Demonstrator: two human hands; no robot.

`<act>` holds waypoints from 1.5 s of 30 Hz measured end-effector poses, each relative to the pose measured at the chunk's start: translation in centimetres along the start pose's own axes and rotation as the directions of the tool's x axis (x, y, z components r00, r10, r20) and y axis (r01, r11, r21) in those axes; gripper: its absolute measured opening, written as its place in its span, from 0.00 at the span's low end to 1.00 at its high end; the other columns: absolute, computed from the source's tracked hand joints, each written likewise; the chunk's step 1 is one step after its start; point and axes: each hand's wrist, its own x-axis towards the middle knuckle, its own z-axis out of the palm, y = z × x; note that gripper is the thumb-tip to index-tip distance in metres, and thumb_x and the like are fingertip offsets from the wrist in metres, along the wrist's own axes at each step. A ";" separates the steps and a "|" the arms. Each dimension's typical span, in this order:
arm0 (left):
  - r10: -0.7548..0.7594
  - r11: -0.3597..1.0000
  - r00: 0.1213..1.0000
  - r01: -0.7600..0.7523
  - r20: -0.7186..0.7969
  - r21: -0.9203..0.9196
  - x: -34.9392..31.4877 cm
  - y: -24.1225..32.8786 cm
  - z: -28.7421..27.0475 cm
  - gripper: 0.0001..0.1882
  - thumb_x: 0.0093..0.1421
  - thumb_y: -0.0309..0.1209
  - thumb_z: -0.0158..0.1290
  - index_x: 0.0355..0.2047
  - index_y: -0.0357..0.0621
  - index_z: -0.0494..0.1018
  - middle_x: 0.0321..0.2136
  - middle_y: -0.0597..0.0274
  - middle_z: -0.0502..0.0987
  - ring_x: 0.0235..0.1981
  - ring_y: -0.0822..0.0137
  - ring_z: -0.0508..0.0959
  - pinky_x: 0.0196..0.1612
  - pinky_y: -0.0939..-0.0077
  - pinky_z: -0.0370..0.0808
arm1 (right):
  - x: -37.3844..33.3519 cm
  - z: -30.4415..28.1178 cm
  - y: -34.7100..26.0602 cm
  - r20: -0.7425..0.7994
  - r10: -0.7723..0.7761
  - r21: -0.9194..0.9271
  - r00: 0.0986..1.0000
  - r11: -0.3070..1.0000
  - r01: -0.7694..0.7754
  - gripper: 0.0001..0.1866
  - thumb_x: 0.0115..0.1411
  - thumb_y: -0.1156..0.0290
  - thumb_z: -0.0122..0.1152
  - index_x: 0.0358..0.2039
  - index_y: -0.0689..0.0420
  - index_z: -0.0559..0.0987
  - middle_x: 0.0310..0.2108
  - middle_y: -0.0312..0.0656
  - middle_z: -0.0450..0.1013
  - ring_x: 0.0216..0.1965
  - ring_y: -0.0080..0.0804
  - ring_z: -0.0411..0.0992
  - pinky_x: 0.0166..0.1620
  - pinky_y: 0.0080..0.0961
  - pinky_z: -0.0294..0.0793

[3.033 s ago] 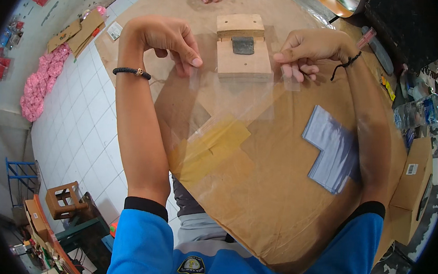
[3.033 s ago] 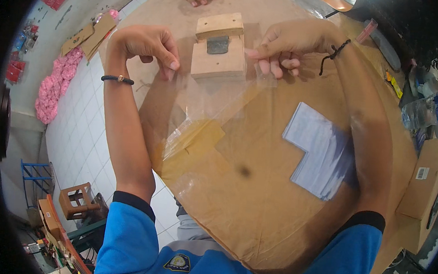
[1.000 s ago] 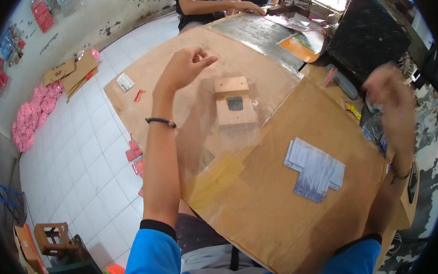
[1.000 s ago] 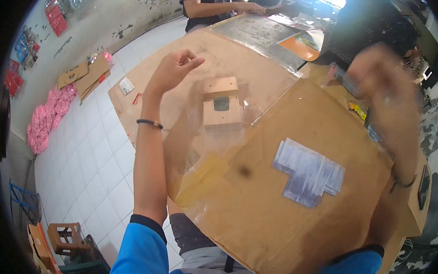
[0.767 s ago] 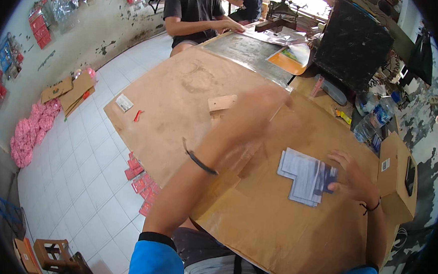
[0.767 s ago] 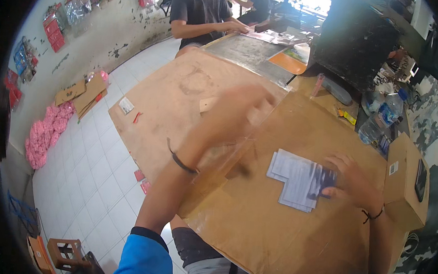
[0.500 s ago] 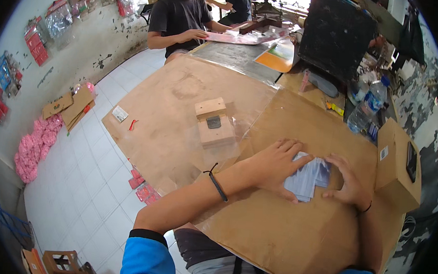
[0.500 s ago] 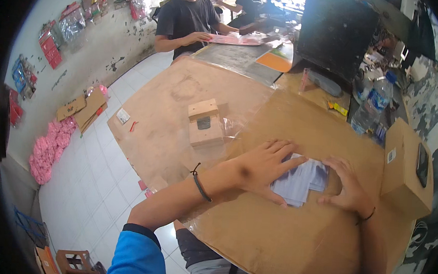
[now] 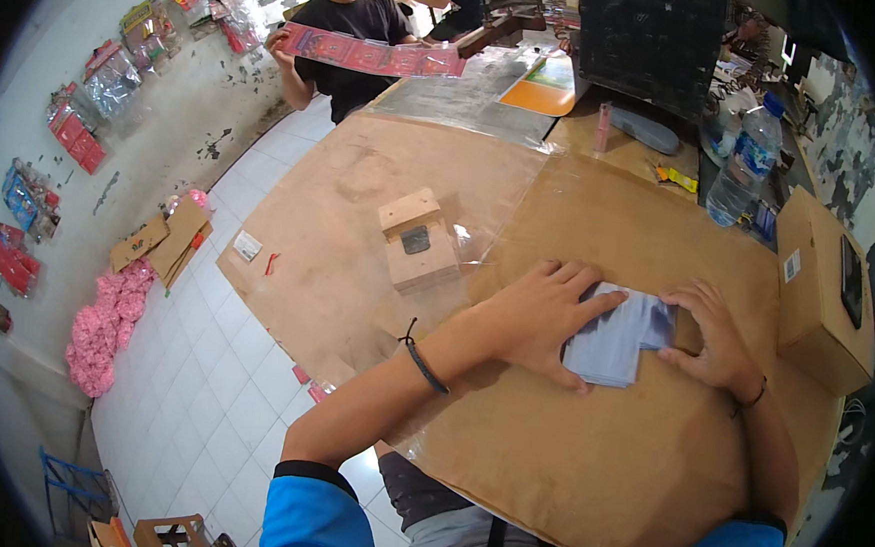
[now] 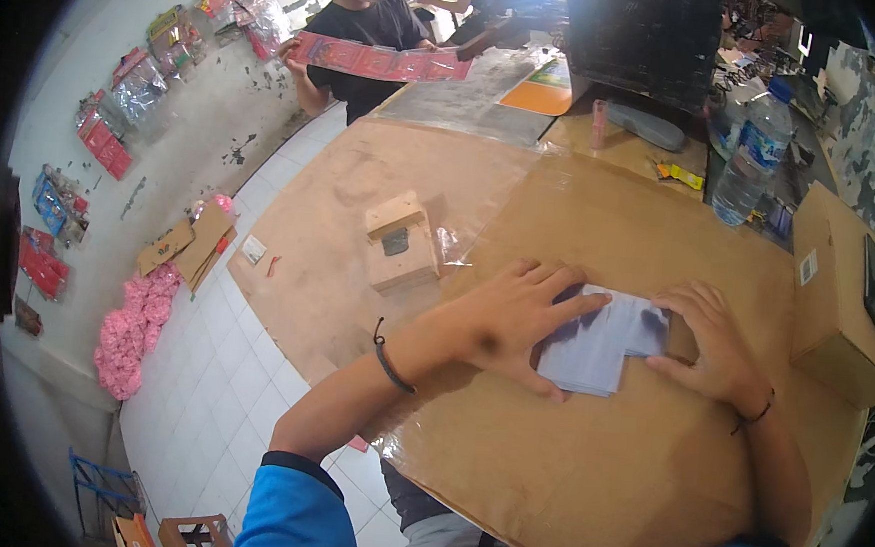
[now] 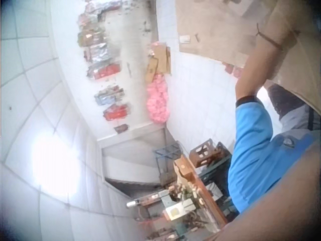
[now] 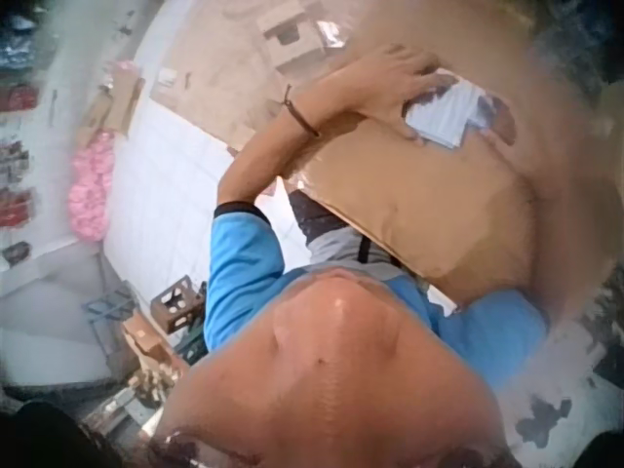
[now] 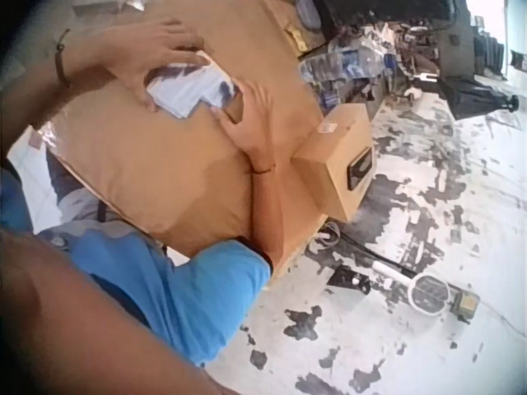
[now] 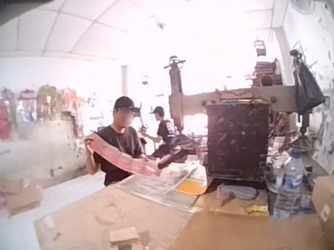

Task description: The person sorts through a stack of clear plastic T-shirt-shaped sleeves on a table. They handle the sleeves one at a time, checking them against a wooden jig and then placing them into a organized pile on the table.

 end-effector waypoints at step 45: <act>0.030 0.999 0.999 -0.029 -0.042 0.020 0.5 0.7 0.7 0.48 0.42 0.53 0.67 0.61 0.44 0.68 0.54 0.43 0.69 0.56 0.46 0.71 0.57 0.56 0.68 | -0.3 0.1 -0.7 -0.031 -0.008 -0.004 1.000 1.000 0.007 0.33 0.49 0.67 0.76 0.55 0.59 0.74 0.54 0.49 0.72 0.61 0.53 0.65 0.68 0.44 0.61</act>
